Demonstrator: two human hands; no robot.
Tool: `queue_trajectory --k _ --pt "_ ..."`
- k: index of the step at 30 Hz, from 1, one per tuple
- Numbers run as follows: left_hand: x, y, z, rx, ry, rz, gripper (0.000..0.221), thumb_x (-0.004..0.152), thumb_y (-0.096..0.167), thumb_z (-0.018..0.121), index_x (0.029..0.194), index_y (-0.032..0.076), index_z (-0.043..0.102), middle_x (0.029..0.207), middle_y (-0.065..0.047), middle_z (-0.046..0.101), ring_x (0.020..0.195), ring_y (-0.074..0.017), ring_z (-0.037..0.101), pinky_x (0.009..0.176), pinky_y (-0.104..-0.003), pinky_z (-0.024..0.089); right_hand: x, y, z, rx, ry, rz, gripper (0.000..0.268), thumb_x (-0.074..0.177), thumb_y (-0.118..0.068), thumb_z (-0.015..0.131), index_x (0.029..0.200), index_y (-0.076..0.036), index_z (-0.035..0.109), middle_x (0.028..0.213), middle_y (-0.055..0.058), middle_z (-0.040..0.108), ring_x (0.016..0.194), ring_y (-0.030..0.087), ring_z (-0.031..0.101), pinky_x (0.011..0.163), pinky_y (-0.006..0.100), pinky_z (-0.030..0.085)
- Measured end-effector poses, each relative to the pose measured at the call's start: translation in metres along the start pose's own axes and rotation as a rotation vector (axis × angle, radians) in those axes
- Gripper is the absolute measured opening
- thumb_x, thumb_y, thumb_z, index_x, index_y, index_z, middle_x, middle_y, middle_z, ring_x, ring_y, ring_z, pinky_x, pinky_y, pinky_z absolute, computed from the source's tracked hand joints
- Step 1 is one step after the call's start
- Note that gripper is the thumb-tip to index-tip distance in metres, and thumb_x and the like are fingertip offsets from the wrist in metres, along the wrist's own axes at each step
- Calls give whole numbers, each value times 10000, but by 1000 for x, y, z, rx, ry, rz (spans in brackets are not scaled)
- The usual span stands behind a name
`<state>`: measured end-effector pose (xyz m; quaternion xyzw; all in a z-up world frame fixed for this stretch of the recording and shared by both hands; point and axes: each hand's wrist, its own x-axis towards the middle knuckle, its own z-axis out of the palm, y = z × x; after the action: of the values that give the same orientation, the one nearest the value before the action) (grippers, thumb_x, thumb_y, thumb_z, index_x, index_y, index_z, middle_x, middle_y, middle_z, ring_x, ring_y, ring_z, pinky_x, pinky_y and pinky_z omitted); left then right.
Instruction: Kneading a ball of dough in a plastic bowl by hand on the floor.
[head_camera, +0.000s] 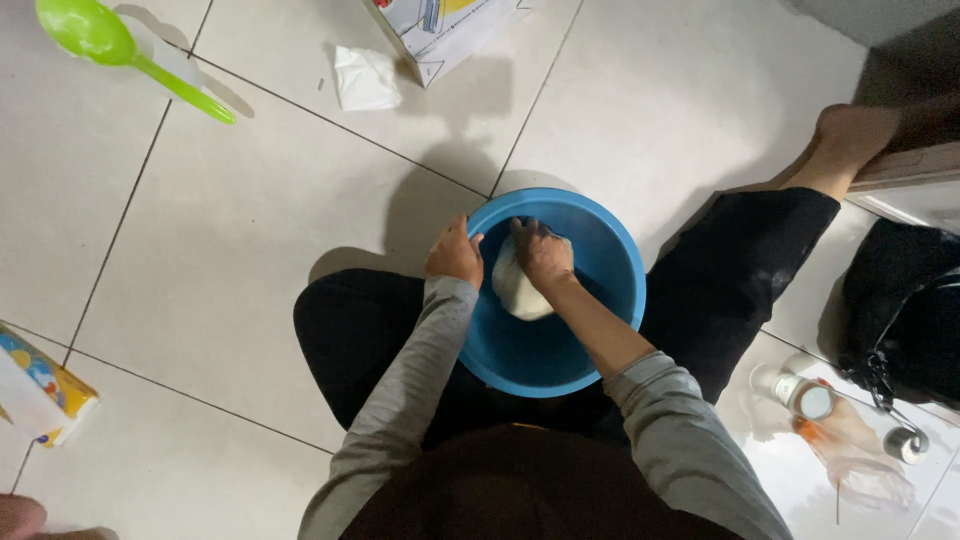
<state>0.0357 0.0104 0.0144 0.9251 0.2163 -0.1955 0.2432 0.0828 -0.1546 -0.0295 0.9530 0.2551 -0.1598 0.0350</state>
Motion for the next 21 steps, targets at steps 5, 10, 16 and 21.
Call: queue_trajectory --k 5,10,16,21 --pt "-7 2 -5 -6 47 -6 469 1067 355 551 1472 121 508 1307 -141 652 1128 -373 695 875 -516 609 -4 -5 12 166 241 6 316 1007 -230 515 1308 -176 596 1195 96 657 1037 289 710 724 431 631" --pt "-7 0 -3 23 111 19 478 1073 380 532 1476 126 505 1317 -116 653 1156 -335 694 896 -498 610 -6 -3 17 292 434 60 195 1026 -320 528 1147 -188 604 1068 18 649 998 252 702 759 414 620" --pt "-16 -3 -2 -122 161 69 462 1080 275 537 1489 68 478 1318 -185 645 1141 -426 676 915 -593 579 -18 -6 29 245 420 125 236 952 -265 613 1179 -216 569 1082 15 629 982 244 697 749 416 624" --pt "-25 -2 -2 -88 216 60 433 1046 306 591 1427 111 522 1251 -142 679 1109 -389 702 892 -549 597 -75 -4 12 265 370 -101 425 991 -112 592 1407 -50 530 1286 205 637 1201 378 650 954 495 575"
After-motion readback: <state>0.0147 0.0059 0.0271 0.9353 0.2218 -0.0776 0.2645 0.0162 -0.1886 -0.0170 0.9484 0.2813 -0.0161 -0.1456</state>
